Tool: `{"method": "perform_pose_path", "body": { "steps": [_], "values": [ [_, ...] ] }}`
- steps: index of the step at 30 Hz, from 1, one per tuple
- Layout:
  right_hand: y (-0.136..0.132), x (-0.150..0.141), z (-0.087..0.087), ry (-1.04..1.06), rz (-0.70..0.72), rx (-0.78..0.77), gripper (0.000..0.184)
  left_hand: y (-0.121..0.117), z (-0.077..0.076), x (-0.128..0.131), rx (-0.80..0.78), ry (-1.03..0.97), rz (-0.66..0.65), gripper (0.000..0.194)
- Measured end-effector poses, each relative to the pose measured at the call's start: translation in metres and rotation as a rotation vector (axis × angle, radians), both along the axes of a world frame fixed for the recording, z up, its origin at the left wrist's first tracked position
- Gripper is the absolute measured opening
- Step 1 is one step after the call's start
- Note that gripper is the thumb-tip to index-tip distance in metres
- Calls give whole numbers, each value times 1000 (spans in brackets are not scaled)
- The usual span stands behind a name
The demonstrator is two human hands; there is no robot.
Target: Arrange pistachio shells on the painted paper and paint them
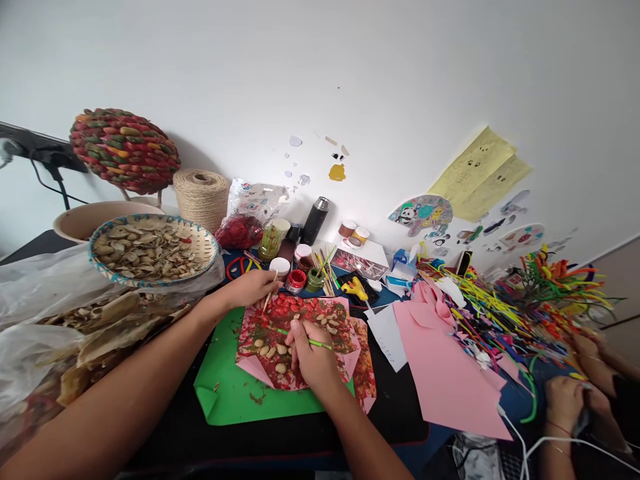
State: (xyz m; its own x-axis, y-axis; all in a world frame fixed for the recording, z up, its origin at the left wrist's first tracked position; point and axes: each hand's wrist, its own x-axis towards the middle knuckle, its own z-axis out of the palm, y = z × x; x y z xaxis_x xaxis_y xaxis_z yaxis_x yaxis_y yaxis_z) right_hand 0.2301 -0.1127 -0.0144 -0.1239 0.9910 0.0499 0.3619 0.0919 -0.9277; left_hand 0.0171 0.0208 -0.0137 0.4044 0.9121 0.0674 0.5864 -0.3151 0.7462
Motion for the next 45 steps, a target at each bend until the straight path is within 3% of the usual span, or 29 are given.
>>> {"method": "perform_pose_path", "body": {
  "steps": [15,22,28,45],
  "values": [
    [1,4,1,38,-19,36,64,2,-2,0,17,54,-3,37],
    [-1,5,-5,-66,32,108,62,2,-2,0,28,62,-5,40],
    [0,10,-9,28,-8,58,61,2,-2,0,44,64,-9,40],
    [-1,-2,0,-14,4,91,65,3,-4,0,60,77,-9,39]
  ]
}}
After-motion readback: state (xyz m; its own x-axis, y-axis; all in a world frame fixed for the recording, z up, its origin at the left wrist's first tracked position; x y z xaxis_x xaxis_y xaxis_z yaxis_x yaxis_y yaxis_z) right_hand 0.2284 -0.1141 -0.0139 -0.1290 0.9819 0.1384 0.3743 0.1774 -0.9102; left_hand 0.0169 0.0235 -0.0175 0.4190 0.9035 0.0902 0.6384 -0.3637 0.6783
